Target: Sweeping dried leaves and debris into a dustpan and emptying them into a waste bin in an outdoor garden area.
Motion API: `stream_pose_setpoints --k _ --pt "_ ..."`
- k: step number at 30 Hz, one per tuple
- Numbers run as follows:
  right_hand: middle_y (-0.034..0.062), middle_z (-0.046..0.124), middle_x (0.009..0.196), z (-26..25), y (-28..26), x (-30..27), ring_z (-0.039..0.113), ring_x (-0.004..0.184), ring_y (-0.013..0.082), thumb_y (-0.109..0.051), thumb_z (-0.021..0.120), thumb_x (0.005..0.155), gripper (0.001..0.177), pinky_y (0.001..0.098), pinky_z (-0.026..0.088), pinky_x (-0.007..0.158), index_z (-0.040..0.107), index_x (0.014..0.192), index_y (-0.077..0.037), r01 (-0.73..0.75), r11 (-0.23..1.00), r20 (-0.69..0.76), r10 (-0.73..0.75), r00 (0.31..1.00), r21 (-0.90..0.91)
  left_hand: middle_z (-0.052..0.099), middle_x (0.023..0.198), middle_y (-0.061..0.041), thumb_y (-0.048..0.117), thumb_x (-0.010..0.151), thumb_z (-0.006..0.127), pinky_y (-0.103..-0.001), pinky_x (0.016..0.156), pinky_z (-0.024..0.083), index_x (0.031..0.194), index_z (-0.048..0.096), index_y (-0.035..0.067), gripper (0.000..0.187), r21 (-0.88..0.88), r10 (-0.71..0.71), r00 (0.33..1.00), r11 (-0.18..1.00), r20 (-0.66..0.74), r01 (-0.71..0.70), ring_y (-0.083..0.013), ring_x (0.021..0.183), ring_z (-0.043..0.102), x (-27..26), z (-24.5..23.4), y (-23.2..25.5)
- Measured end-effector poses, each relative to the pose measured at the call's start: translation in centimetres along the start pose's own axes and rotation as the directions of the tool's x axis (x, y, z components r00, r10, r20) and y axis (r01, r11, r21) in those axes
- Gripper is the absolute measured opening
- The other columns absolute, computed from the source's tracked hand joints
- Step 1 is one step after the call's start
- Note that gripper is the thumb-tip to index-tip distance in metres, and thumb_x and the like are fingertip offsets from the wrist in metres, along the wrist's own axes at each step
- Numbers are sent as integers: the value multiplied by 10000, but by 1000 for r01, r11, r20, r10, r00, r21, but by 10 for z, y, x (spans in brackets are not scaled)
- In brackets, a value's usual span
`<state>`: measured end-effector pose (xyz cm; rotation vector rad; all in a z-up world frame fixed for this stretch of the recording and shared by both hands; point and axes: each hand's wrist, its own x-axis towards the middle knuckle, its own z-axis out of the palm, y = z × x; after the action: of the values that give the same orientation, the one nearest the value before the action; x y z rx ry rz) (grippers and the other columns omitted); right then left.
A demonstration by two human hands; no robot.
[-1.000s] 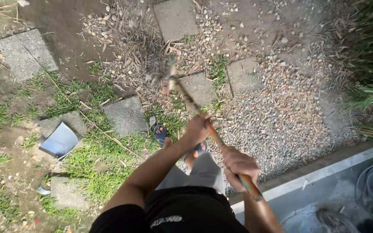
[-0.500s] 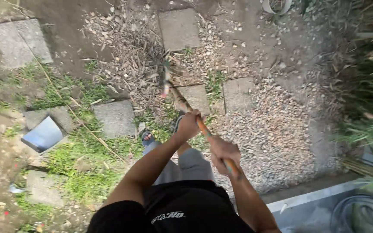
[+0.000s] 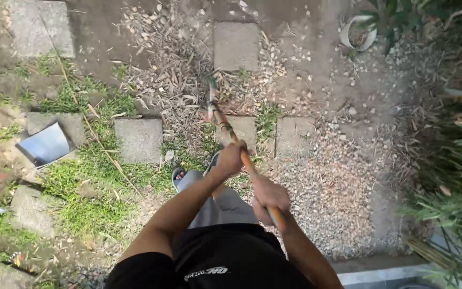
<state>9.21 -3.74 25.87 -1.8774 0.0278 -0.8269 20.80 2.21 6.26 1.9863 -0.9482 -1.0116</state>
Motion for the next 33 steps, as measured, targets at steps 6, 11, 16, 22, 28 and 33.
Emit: stream_pose_setpoints --k 6,11,16,22,28,33 --pt "69 533 655 -11 -11 41 579 590 229 101 578 781 201 463 550 693 449 802 -52 73 995 28 -75 997 69 695 911 -202 368 950 675 -518 770 544 1053 618 125 270 10 22 997 1000 -70 -21 -403 868 697 35 8 21" --pt "59 508 667 18 53 52 560 581 228 104 622 747 232 347 475 589 461 746 -63 -63 998 124 62 990 4 744 938 -134 336 866 632 -488 742 572 1013 669 211 197 -11 62 992 998 -112 -64 -361 838 732 75 -7 -32" --pt "67 537 662 7 -24 57 547 548 210 73 593 778 193 360 468 586 464 726 -60 4 996 125 -15 992 88 693 923 -217 477 955 653 -548 755 531 1075 626 132 366 67 -122 987 989 -109 130 -426 881 691 0 -50 30" --pt "68 543 662 31 -46 28 532 554 210 76 596 774 210 375 459 596 453 725 -70 -133 989 76 128 989 72 702 986 -217 466 907 682 -525 791 534 1050 655 142 356 -59 -53 998 997 25 55 -414 930 694 -26 2 7" --pt "80 571 714 75 -30 22 558 594 220 113 590 790 165 408 503 648 490 807 -17 -81 980 24 78 997 182 718 986 -184 386 863 695 -500 804 547 1029 675 162 279 -117 -26 999 993 -19 23 -387 949 706 -44 -18 -39" --pt "65 520 653 135 -113 84 524 552 229 73 597 718 179 407 460 638 497 707 -76 -99 962 211 45 976 254 680 984 -204 452 929 680 -523 786 531 1075 628 154 336 -48 -171 981 985 -88 167 -414 936 687 -125 -163 -4"
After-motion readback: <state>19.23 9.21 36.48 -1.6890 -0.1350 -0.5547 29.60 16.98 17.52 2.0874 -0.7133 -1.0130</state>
